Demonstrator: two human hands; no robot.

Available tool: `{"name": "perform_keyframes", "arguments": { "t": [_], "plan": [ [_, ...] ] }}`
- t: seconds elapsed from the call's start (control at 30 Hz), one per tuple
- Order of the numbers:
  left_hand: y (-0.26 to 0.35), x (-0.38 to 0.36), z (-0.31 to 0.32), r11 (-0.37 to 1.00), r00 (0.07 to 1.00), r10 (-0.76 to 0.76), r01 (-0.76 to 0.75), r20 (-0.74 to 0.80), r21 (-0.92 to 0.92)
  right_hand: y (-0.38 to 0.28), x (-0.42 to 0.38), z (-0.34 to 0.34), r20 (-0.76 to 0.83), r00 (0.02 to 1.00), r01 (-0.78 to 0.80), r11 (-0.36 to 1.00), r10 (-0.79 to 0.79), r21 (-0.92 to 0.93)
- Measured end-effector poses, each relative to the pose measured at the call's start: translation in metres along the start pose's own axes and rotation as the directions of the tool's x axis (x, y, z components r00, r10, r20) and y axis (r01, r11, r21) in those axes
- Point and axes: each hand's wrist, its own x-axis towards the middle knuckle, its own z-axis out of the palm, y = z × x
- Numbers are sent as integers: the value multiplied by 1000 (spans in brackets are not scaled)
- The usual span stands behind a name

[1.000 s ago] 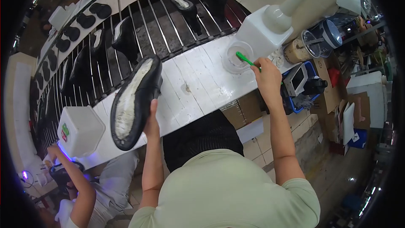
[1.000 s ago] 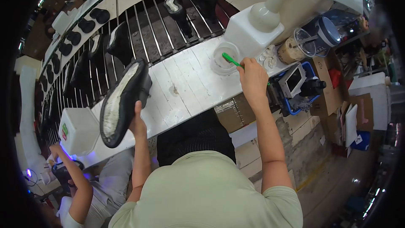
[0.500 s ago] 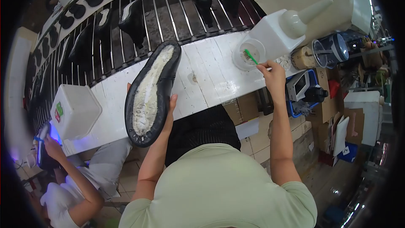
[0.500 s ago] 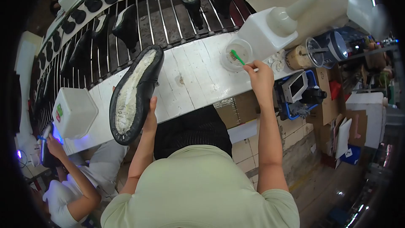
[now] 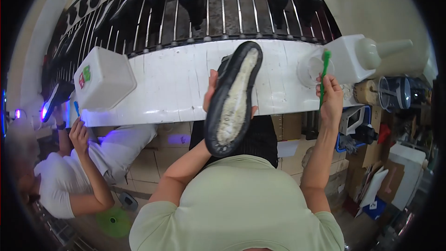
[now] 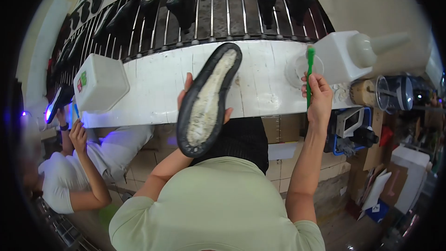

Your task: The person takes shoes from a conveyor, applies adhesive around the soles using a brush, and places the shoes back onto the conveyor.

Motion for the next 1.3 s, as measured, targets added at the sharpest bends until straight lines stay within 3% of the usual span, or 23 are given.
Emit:
{"name": "perform_keyframes", "arguments": {
  "t": [0.03, 0.13, 0.27, 0.33, 0.43, 0.53, 0.63, 0.73, 0.8, 0.97, 1.07, 1.3],
  "plan": [
    [-2, -5, 10, 997, 998, 1, -6, -60, -80, -12, -5, 15, 64, 997, 29, 999, -30, 21],
    [-19, -17, 39, 972, 978, 94, -131, -184, -197, -37, -31, 51, 294, 954, 113, 977, -56, -182],
    [-26, -17, 53, 939, 945, 136, -219, -298, -265, -48, -78, 83, 441, 892, 73, 932, 98, -354],
    [-30, -15, 58, 903, 905, 155, -292, -396, -314, -37, -91, 88, 501, 864, 205, 936, -37, -285],
    [-28, -21, 57, 929, 933, 170, -258, -317, -263, -33, -104, 92, 578, 806, 313, 922, -130, -228],
    [-29, -23, 60, 932, 932, 179, -263, -315, -249, -31, -105, 92, 567, 808, 374, 883, -160, -283],
    [-29, -23, 62, 943, 927, 182, -259, -328, -208, -28, -93, 89, 477, 870, 363, 821, -129, -440],
    [-24, -21, 62, 943, 925, 173, -255, -338, -216, -21, -83, 89, 385, 901, 371, 815, -200, -445],
    [-27, -21, 63, 936, 921, 177, -266, -346, -229, -28, -87, 86, 491, 847, 415, 829, -203, -374],
    [-27, -21, 64, 945, 916, 198, -273, -348, -181, -32, -91, 88, 524, 843, 373, 834, -121, -407],
    [-27, -25, 66, 950, 928, 196, -260, -315, -174, -23, -81, 87, 428, 899, 286, 869, -97, -405],
    [-25, -23, 67, 937, 925, 206, -280, -320, -208, 2, -34, 88, 294, 949, 257, 822, -115, -509]
  ]
}}
